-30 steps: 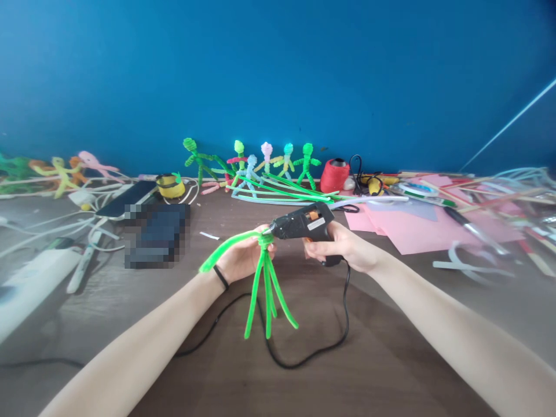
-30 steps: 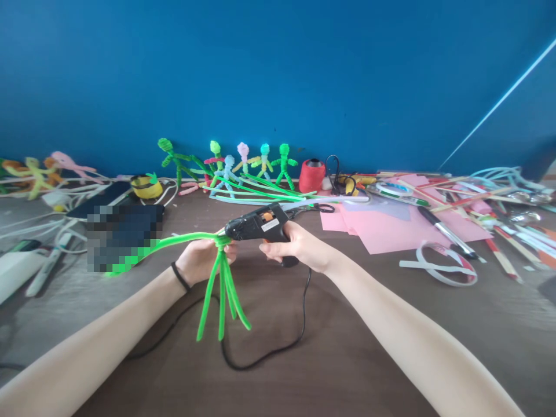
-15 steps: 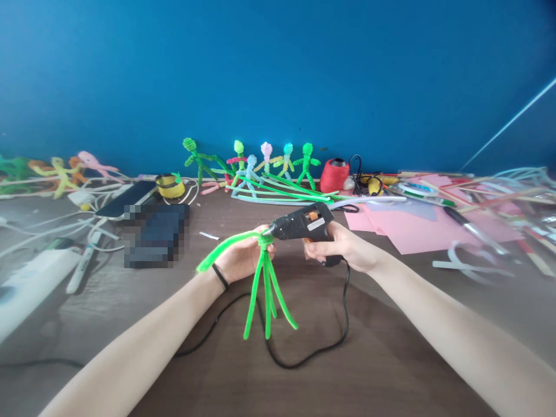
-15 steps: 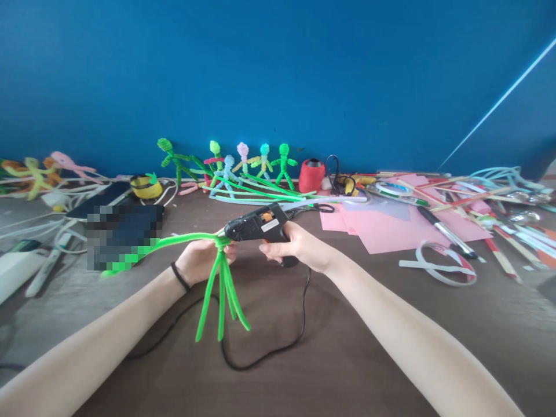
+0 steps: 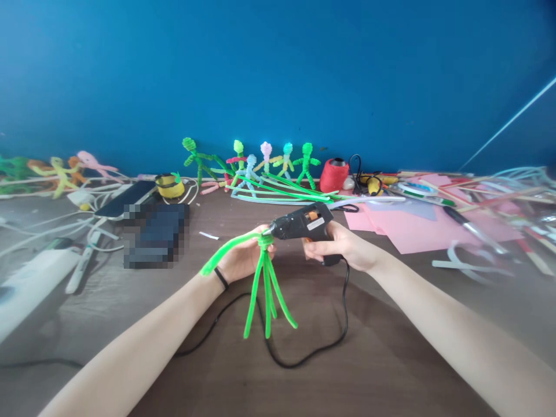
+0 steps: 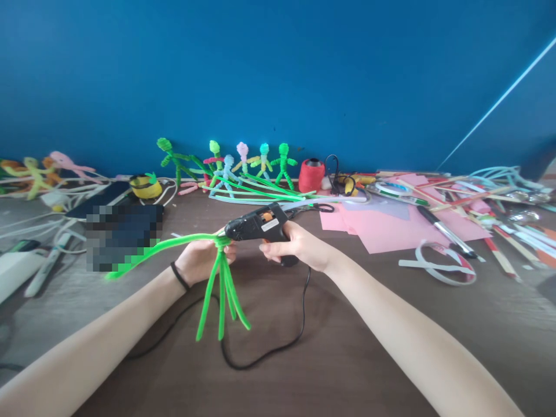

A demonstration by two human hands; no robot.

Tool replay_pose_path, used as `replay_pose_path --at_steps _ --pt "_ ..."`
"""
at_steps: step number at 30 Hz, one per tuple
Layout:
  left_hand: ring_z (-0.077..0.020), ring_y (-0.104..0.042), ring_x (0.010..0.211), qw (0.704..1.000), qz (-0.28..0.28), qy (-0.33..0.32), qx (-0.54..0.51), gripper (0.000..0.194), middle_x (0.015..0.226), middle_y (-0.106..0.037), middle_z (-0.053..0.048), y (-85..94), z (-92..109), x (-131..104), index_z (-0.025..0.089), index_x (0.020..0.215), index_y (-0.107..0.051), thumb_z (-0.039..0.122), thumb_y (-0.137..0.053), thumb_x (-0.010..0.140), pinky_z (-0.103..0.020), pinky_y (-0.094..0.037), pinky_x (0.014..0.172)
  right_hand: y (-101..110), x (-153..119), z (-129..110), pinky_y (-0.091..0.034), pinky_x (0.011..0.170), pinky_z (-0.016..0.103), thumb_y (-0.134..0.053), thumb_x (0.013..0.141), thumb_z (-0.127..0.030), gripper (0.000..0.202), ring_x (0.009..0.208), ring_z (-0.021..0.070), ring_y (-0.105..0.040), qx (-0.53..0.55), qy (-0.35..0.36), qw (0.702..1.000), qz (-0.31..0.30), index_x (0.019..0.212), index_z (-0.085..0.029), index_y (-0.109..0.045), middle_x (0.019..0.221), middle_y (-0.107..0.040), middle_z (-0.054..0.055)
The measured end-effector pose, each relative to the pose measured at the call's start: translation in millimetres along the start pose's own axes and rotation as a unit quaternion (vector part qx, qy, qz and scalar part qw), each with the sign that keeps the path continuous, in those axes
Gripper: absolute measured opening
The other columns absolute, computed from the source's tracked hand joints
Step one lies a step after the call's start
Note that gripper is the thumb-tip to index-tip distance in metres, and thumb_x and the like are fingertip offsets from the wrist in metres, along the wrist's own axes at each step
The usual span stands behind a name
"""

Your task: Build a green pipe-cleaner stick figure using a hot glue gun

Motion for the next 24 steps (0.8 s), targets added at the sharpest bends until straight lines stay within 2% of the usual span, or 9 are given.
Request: replay_pose_path --at_steps 8,15,24 --pt "-0.0112 -0.058 0.058 1.000 0.008 -0.001 0.007 0.037 0.066 -0.062 0.000 1.7 1 0 0.014 0.081 -0.058 0.011 -0.076 0.049 -0.021 -0.045 0.055 -1 -1 -4 -0.036 0.055 0.025 -0.057 0.079 -0.030 0.022 0.056 0.0096 -0.047 -0.026 0.010 0.999 -0.030 0.066 -0.012 -0.052 0.061 -0.055 0.002" --pt "-0.0108 -0.057 0.058 1.000 0.011 0.000 0.013 0.038 0.067 -0.061 0.000 4.1 1 1 0.014 0.082 -0.057 0.012 -0.076 0.049 -0.021 -0.043 0.055 0 -1 -4 -0.037 0.056 0.025 -0.057 0.079 -0.028 0.020 0.059 0.0103 -0.048 -0.030 0.009 0.999 -0.028 0.069 -0.011 -0.056 0.066 -0.059 0.004" --pt "-0.0080 -0.054 0.057 1.000 -0.014 -0.001 0.005 0.040 0.069 -0.057 0.000 0.8 0 1 0.014 0.082 -0.054 0.012 -0.076 0.050 -0.020 -0.042 0.055 16 0 5 -0.036 0.053 0.023 -0.055 0.077 -0.022 0.014 0.054 0.0084 -0.047 0.014 -0.008 0.999 0.029 0.068 -0.012 -0.056 0.068 -0.062 0.004"
Point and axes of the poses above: each hand's wrist, its own x-axis towards the middle knuckle, its own y-axis out of the back of the hand, z = x × y, the point moved 6 cm from there along x, towards the middle knuckle
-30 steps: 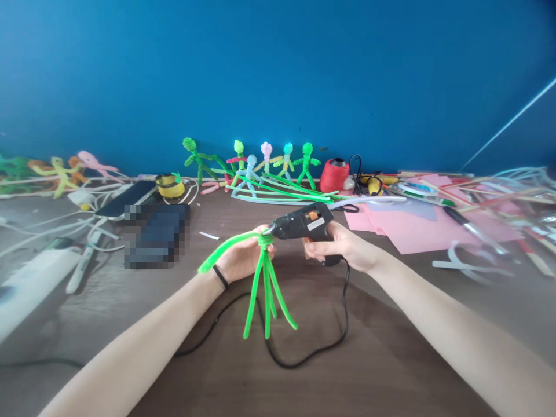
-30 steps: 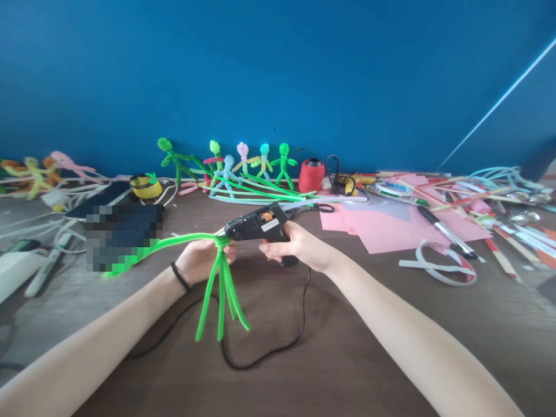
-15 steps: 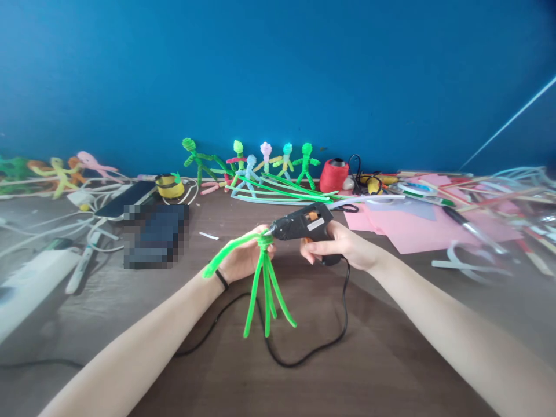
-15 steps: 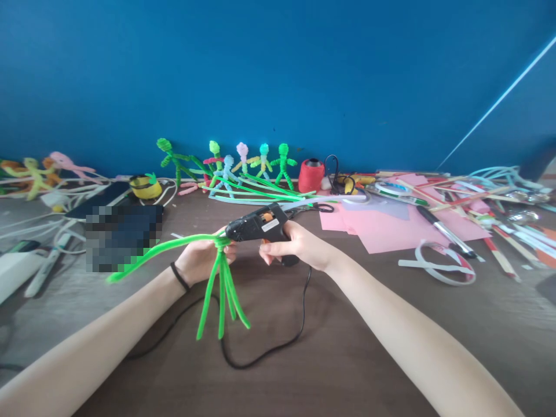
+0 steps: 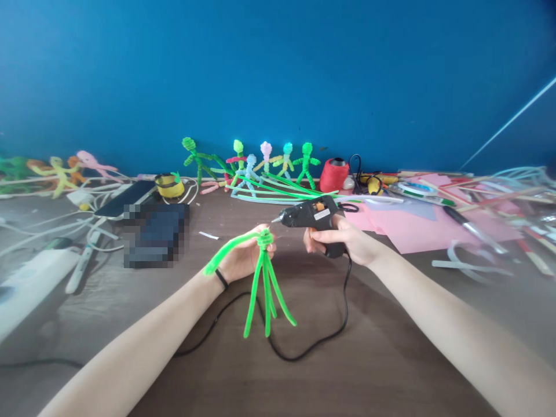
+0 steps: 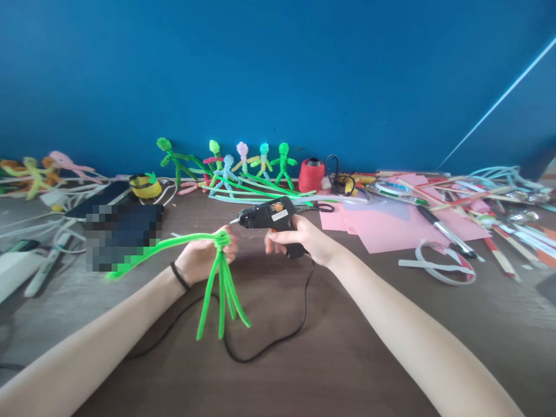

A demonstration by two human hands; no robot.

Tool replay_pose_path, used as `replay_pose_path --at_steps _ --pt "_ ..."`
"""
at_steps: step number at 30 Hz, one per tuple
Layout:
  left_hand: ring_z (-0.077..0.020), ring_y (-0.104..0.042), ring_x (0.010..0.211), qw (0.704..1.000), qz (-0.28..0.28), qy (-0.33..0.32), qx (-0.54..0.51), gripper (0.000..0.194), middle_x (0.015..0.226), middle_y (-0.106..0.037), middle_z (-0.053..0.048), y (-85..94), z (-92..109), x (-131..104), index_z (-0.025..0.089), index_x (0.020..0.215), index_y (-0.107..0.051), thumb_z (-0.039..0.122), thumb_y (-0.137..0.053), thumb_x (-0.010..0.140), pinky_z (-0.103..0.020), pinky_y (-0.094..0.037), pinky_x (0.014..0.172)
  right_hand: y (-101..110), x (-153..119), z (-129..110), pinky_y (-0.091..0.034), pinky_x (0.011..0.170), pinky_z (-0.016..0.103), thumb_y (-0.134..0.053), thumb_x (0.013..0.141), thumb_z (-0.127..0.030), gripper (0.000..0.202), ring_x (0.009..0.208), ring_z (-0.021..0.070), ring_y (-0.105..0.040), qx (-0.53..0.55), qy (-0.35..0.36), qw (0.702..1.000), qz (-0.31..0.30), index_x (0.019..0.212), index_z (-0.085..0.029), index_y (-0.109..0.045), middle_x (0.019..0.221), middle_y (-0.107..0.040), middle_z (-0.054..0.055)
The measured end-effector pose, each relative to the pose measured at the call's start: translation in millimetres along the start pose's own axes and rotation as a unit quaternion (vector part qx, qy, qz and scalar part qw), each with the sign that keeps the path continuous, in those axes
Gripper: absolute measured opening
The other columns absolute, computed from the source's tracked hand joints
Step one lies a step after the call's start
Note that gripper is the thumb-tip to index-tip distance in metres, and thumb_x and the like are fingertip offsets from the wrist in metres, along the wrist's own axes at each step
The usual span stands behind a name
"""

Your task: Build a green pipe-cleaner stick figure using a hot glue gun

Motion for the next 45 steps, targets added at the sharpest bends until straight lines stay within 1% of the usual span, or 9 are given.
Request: replay_pose_path --at_steps 7,12,17,21,28,35,40,42,45 --pt "-0.0067 -0.051 0.056 1.000 -0.008 0.007 0.006 0.036 0.070 -0.054 0.000 -5.7 1 -1 0.014 0.079 -0.053 0.013 -0.075 0.050 -0.018 -0.041 0.052 22 7 24 -0.040 0.052 0.024 -0.053 0.074 -0.025 0.013 0.051 0.0102 -0.050 0.072 -0.032 0.989 0.125 0.082 -0.015 -0.051 0.072 -0.067 0.007" --pt "-0.0063 -0.052 0.056 1.000 -0.013 0.010 0.013 0.034 0.070 -0.054 0.001 -7.2 1 0 0.014 0.076 -0.055 0.014 -0.075 0.050 -0.017 -0.041 0.050 38 7 35 -0.040 0.056 0.025 -0.047 0.077 -0.040 0.026 0.054 0.0137 -0.053 -0.118 -0.095 0.970 0.190 0.073 -0.015 -0.054 0.056 -0.061 0.003" --pt "-0.0064 -0.051 0.055 1.000 -0.006 0.010 0.019 0.029 0.069 -0.054 0.001 -6.9 0 -1 0.015 0.075 -0.056 0.015 -0.073 0.051 -0.017 -0.041 0.050 43 -1 32 -0.041 0.067 0.031 -0.036 0.079 -0.057 0.049 0.078 0.0239 -0.060 -0.411 -0.189 0.867 0.209 0.079 -0.017 -0.064 0.080 -0.066 0.009" --pt "-0.0066 -0.050 0.055 1.000 -0.002 0.010 0.018 0.028 0.070 -0.054 0.001 -6.0 0 -1 0.016 0.075 -0.056 0.015 -0.072 0.053 -0.018 -0.040 0.050 34 -5 28 -0.042 0.063 0.033 -0.029 0.080 -0.061 0.061 0.083 0.0303 -0.061 -0.543 -0.256 0.781 0.175 0.082 -0.012 -0.065 0.087 -0.066 0.018" --pt "-0.0067 -0.050 0.056 1.000 -0.016 0.011 0.021 0.026 0.071 -0.052 0.000 -6.9 -1 -1 0.016 0.076 -0.054 0.016 -0.070 0.056 -0.019 -0.040 0.053 24 -5 20 -0.042 0.061 0.036 -0.028 0.082 -0.060 0.062 0.080 0.0323 -0.063 -0.614 -0.272 0.723 0.162 0.081 -0.012 -0.068 0.082 -0.066 0.020" --pt "-0.0066 -0.051 0.057 1.000 -0.011 0.007 0.023 0.029 0.074 -0.056 0.000 -4.7 0 -2 0.015 0.080 -0.057 0.017 -0.072 0.056 -0.019 -0.041 0.055 29 -7 13 -0.038 0.055 0.033 -0.031 0.084 -0.052 0.054 0.073 0.0307 -0.063 -0.644 -0.237 0.704 0.183 0.077 -0.013 -0.067 0.075 -0.066 0.018" --pt "-0.0078 -0.054 0.058 1.000 -0.017 0.013 0.016 0.026 0.074 -0.059 -0.001 -1.5 -2 -1 0.014 0.080 -0.059 0.016 -0.072 0.058 -0.020 -0.043 0.056 23 -9 -17 -0.030 0.051 0.028 -0.035 0.086 -0.042 0.039 0.063 0.0242 -0.061 -0.658 -0.139 0.686 0.276 0.073 -0.016 -0.062 0.063 -0.063 0.010" --pt "-0.0087 -0.055 0.059 0.999 -0.022 0.014 0.021 0.021 0.073 -0.059 -0.001 1.1 -4 1 0.014 0.080 -0.060 0.015 -0.069 0.061 -0.020 -0.044 0.058 9 -10 -29 -0.029 0.051 0.026 -0.039 0.085 -0.038 0.029 0.056 0.0189 -0.057 -0.621 -0.063 0.726 0.288 0.076 -0.018 -0.058 0.059 -0.061 0.005" --pt "-0.0116 -0.058 0.064 0.999 -0.015 0.007 0.044 0.018 0.075 -0.060 -0.002 4.0 -6 3 0.014 0.085 -0.061 0.017 -0.065 0.067 -0.023 -0.046 0.063 -22 -12 -41 -0.034 0.054 0.023 -0.048 0.082 -0.028 0.015 0.057 0.0131 -0.055 -0.535 0.066 0.814 0.216 0.093 -0.019 -0.053 0.063 -0.060 -0.001"
Point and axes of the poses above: each hand's wrist, its own x-axis towards the middle knuckle, its own y-axis out of the back of the hand, z = x × y, the point moved 6 cm from there along x, towards the middle knuckle
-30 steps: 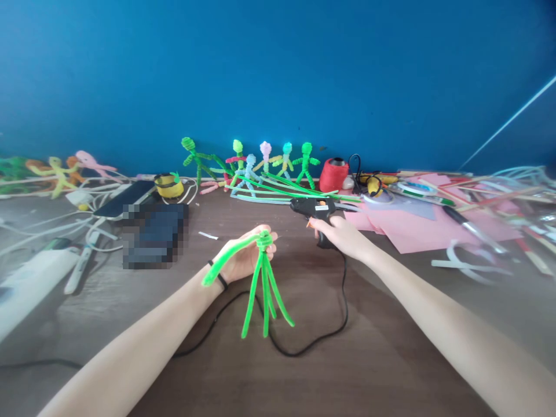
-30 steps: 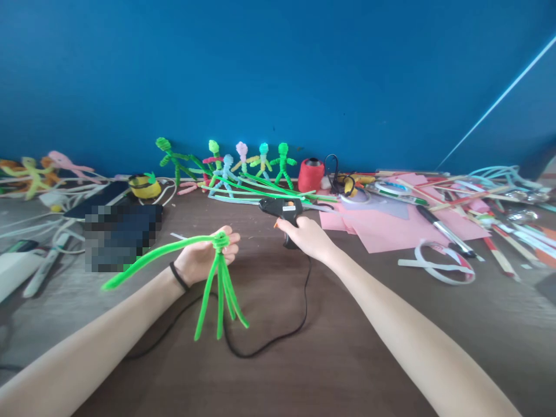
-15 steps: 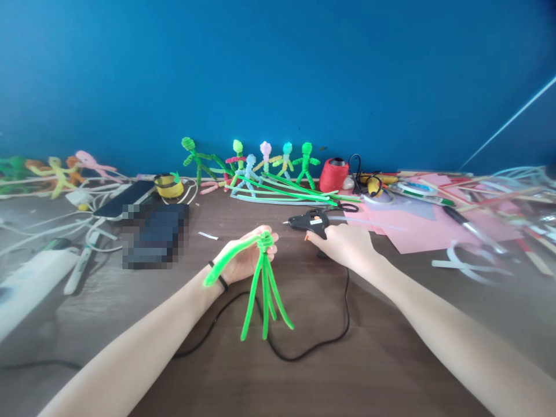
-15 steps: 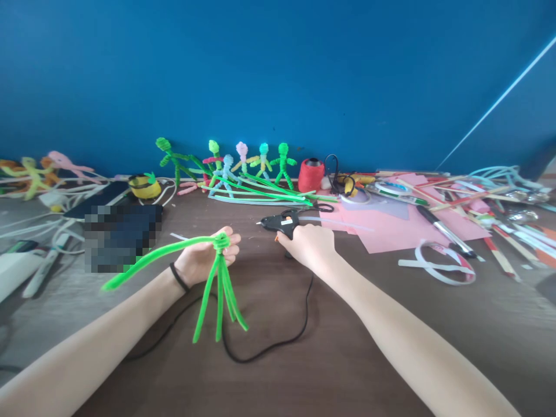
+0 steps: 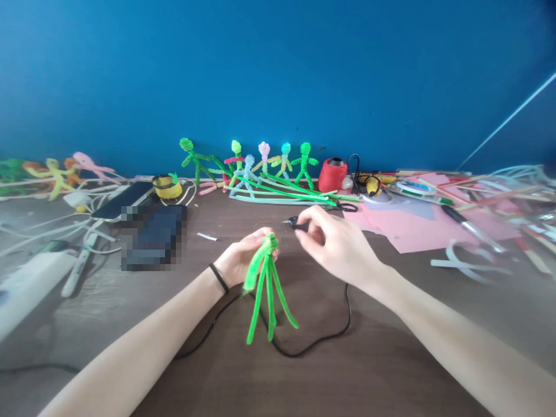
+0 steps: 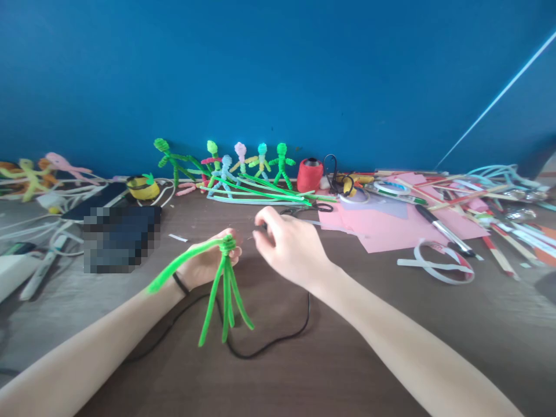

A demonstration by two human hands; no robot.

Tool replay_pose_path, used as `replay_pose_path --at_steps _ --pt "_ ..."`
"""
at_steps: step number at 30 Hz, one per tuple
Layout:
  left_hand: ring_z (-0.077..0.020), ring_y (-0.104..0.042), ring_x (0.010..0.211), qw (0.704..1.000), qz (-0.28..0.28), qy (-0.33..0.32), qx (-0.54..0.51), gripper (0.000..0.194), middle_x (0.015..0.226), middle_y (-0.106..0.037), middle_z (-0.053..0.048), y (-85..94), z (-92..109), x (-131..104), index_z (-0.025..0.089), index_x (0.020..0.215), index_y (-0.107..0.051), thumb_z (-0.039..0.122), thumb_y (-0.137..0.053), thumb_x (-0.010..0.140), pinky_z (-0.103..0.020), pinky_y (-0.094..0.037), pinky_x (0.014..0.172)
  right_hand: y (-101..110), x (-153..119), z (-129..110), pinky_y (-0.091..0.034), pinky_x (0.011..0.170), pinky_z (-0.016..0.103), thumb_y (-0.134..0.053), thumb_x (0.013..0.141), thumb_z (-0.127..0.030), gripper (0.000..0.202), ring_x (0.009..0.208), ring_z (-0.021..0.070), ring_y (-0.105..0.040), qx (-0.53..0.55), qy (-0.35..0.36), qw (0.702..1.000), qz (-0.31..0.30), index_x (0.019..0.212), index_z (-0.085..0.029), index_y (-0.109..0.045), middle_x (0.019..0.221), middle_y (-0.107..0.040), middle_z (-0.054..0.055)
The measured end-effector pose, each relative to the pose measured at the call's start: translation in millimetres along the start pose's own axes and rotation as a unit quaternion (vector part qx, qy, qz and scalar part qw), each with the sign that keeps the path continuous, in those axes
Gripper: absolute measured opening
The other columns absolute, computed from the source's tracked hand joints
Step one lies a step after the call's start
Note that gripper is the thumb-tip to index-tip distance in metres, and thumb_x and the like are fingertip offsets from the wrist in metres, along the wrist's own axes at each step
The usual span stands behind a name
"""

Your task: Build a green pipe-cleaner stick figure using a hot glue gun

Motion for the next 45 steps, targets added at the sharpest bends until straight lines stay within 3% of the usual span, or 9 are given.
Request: replay_pose_path --at_steps 4,7,9,15,24,32,45 --pt "-0.0131 -0.058 0.064 0.998 0.007 -0.010 0.063 0.016 0.073 -0.062 -0.003 -8.7 0 -1 0.013 0.085 -0.061 0.018 -0.063 0.070 -0.024 -0.045 0.061 7 -14 -38 -0.039 0.060 0.025 -0.051 0.081 -0.024 0.021 0.067 0.0137 -0.056 0.029 0.152 0.987 0.053 0.101 -0.018 -0.051 0.082 -0.062 0.004" --pt "-0.0124 -0.059 0.066 0.996 0.038 -0.017 0.076 0.009 0.072 -0.062 -0.002 -14.8 1 -3 0.013 0.082 -0.061 0.015 -0.061 0.072 -0.022 -0.045 0.063 15 -21 -49 -0.040 0.063 0.027 -0.049 0.083 -0.019 0.009 0.072 0.0156 -0.057 0.020 0.197 0.975 0.105 0.089 -0.019 -0.055 0.080 -0.063 0.005" --pt "-0.0118 -0.059 0.065 0.996 0.040 -0.022 0.077 0.009 0.071 -0.062 -0.001 -17.8 2 -3 0.013 0.081 -0.061 0.014 -0.061 0.072 -0.022 -0.044 0.063 18 -21 -49 -0.040 0.062 0.027 -0.047 0.084 -0.017 0.011 0.069 0.0151 -0.057 0.023 0.201 0.972 0.120 0.079 -0.019 -0.056 0.077 -0.063 0.005" --pt "-0.0123 -0.060 0.064 0.997 0.032 -0.034 0.064 0.017 0.069 -0.063 -0.001 -14.8 4 -1 0.013 0.080 -0.062 0.018 -0.069 0.065 -0.022 -0.045 0.063 22 -10 -28 -0.041 0.060 0.026 -0.047 0.085 -0.018 0.013 0.067 0.0138 -0.056 0.125 0.137 0.977 0.102 0.076 -0.018 -0.056 0.073 -0.062 0.004" --pt "-0.0119 -0.060 0.063 0.998 0.021 -0.024 0.051 0.019 0.067 -0.063 -0.001 -13.4 5 -2 0.014 0.081 -0.062 0.018 -0.070 0.064 -0.022 -0.045 0.061 10 3 -1 -0.044 0.055 0.025 -0.059 0.078 -0.031 0.013 0.064 0.0132 -0.056 0.329 -0.015 0.944 -0.034 0.074 -0.018 -0.060 0.070 -0.062 0.001" --pt "-0.0122 -0.061 0.060 0.999 -0.014 -0.011 0.049 0.019 0.064 -0.063 -0.001 -16.2 1 -2 0.014 0.078 -0.063 0.018 -0.072 0.062 -0.022 -0.045 0.058 -8 7 10 -0.042 0.056 0.024 -0.062 0.074 -0.034 0.018 0.064 0.0111 -0.054 0.383 -0.035 0.919 -0.089 0.074 -0.017 -0.059 0.070 -0.060 0.000" --pt "-0.0122 -0.061 0.060 0.998 -0.034 -0.001 0.048 0.015 0.063 -0.063 -0.001 -24.6 -1 -3 0.013 0.077 -0.066 0.019 -0.070 0.064 -0.022 -0.043 0.058 -18 6 10 -0.041 0.063 0.023 -0.062 0.074 -0.024 0.008 0.071 0.0111 -0.055 0.416 -0.048 0.897 -0.140 0.077 -0.016 -0.064 0.075 -0.063 0.000"
Point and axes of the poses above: each hand's wrist, its own x-axis towards the middle knuckle, its own y-axis out of the back of the hand, z = x × y, the point moved 6 cm from there along x, towards the middle knuckle
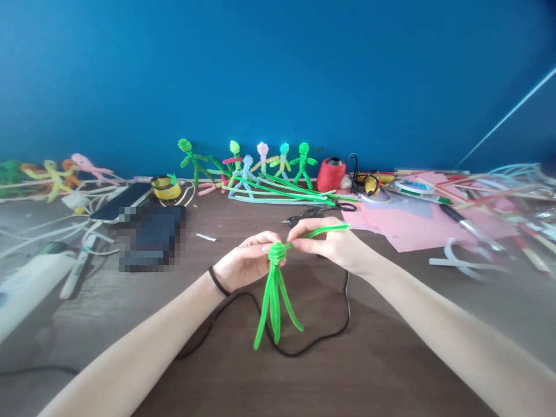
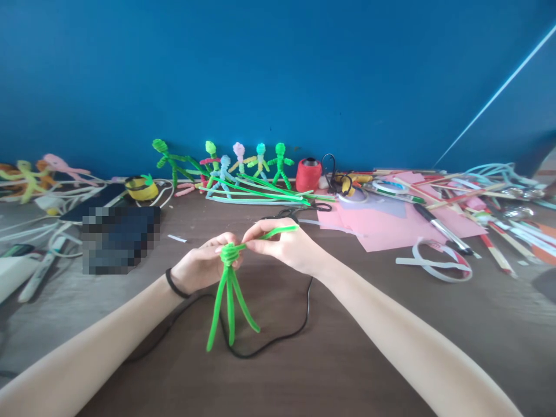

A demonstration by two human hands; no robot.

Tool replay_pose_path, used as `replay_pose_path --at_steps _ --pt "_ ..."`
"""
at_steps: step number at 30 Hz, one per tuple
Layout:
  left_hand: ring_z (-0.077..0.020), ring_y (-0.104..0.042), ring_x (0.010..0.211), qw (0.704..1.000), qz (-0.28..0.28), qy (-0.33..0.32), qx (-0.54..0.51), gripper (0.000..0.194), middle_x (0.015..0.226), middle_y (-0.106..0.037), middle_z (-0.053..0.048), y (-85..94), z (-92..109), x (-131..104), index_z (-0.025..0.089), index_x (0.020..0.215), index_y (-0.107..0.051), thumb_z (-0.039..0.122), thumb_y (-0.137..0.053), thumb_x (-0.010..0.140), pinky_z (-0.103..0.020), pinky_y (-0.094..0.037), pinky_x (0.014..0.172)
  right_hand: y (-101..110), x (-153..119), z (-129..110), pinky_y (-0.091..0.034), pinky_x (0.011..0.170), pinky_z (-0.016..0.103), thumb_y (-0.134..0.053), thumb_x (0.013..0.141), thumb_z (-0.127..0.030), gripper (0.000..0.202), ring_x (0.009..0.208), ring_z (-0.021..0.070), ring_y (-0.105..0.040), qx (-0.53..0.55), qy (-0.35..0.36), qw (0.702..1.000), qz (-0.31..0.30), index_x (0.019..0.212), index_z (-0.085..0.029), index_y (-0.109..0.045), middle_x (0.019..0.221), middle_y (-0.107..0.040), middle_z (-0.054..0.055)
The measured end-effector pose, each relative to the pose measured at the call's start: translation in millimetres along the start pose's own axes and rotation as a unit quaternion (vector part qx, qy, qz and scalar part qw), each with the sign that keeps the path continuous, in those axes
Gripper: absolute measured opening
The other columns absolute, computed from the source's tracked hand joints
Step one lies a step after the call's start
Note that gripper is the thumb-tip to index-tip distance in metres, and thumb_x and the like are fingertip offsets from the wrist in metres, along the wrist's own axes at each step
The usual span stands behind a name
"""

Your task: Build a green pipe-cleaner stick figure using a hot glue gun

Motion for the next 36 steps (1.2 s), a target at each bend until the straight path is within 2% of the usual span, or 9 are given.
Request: replay_pose_path --at_steps 5,14,22,26,36 --pt "-0.0123 -0.062 0.061 1.000 -0.011 0.001 0.005 0.015 0.065 -0.065 -0.002 -1.9 0 0 0.013 0.078 -0.066 0.020 -0.070 0.065 -0.021 -0.043 0.058 0 0 2 -0.040 0.064 0.023 -0.063 0.073 -0.025 0.009 0.070 0.0111 -0.054 0.003 -0.002 1.000 -0.007 0.075 -0.016 -0.063 0.074 -0.061 0.000" --pt "-0.0121 -0.062 0.061 1.000 -0.024 0.004 0.010 0.015 0.067 -0.065 -0.001 -8.5 0 -1 0.014 0.078 -0.067 0.019 -0.070 0.064 -0.023 -0.044 0.060 -4 -1 11 -0.039 0.058 0.024 -0.063 0.072 -0.032 0.017 0.062 0.0102 -0.049 0.025 -0.045 0.998 -0.035 0.072 -0.015 -0.060 0.068 -0.056 0.000" --pt "-0.0121 -0.061 0.062 0.999 -0.020 0.010 0.029 0.013 0.067 -0.064 -0.001 -10.4 -1 -1 0.015 0.077 -0.068 0.018 -0.070 0.065 -0.023 -0.045 0.061 -2 0 8 -0.037 0.052 0.023 -0.064 0.072 -0.033 0.018 0.056 0.0094 -0.049 -0.024 -0.032 0.999 -0.026 0.071 -0.015 -0.059 0.062 -0.055 -0.001" --pt "-0.0120 -0.061 0.061 0.999 -0.022 0.014 0.035 0.013 0.065 -0.064 -0.001 -11.4 -1 -1 0.015 0.077 -0.068 0.019 -0.070 0.064 -0.023 -0.045 0.060 -1 0 4 -0.038 0.054 0.023 -0.064 0.072 -0.031 0.016 0.058 0.0098 -0.050 -0.057 -0.001 0.998 0.008 0.071 -0.016 -0.059 0.066 -0.057 -0.001" --pt "-0.0114 -0.063 0.064 0.999 -0.007 -0.002 0.037 0.011 0.072 -0.065 0.000 -8.7 3 1 0.015 0.077 -0.067 0.018 -0.068 0.067 -0.021 -0.047 0.062 0 -2 -5 -0.046 0.063 0.024 -0.056 0.076 -0.019 0.006 0.073 0.0117 -0.058 -0.011 0.048 0.998 0.039 0.080 -0.017 -0.060 0.080 -0.062 0.001"
Point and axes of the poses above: each hand's wrist, its own x-axis towards the middle knuckle, its own y-axis out of the back of the hand, z = x × y, the point moved 6 cm from there along x, towards the middle knuckle
